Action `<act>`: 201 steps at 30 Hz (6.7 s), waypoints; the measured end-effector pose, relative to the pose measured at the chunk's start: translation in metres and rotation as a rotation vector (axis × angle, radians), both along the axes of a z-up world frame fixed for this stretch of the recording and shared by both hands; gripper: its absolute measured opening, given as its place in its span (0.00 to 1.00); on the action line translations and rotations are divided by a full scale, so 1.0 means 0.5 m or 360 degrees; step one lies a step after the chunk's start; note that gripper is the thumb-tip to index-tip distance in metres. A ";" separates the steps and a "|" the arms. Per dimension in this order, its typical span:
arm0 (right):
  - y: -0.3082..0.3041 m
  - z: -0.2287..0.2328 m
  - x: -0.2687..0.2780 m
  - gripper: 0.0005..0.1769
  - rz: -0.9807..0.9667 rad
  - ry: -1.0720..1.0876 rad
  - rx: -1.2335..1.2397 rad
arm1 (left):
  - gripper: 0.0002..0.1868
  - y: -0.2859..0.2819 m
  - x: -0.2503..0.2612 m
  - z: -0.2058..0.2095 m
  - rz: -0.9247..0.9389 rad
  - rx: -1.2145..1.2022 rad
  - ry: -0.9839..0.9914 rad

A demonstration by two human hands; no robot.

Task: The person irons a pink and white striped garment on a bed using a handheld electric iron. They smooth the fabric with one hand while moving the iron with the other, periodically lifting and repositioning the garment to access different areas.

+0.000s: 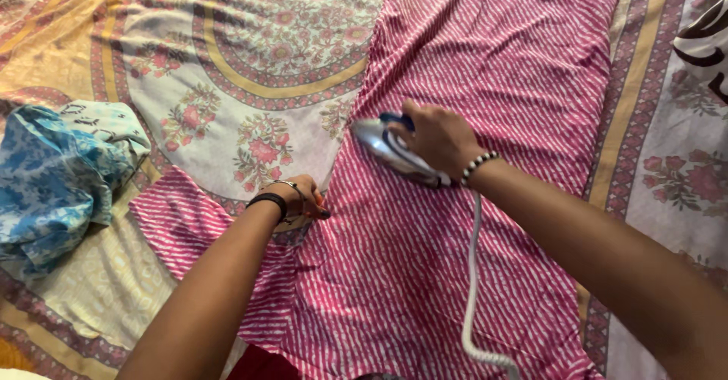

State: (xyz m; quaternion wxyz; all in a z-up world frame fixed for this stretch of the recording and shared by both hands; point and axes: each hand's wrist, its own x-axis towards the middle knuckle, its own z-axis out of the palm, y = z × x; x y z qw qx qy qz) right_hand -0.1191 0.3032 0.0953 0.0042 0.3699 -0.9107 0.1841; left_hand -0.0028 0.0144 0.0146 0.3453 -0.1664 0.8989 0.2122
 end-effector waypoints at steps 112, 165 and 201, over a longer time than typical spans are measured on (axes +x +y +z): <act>0.516 0.050 0.354 0.19 -0.0420 -0.0628 -0.0153 | 0.17 0.205 0.196 0.109 -0.1407 -0.1140 0.0223; 0.617 -0.020 0.277 0.31 -0.0928 -0.0678 0.0334 | 0.23 0.167 0.276 0.074 -0.1338 -0.0984 0.0310; 0.478 -0.050 -0.079 0.41 -0.1118 -0.0426 0.0396 | 0.42 0.026 -0.052 -0.018 -0.0087 -0.0442 0.0911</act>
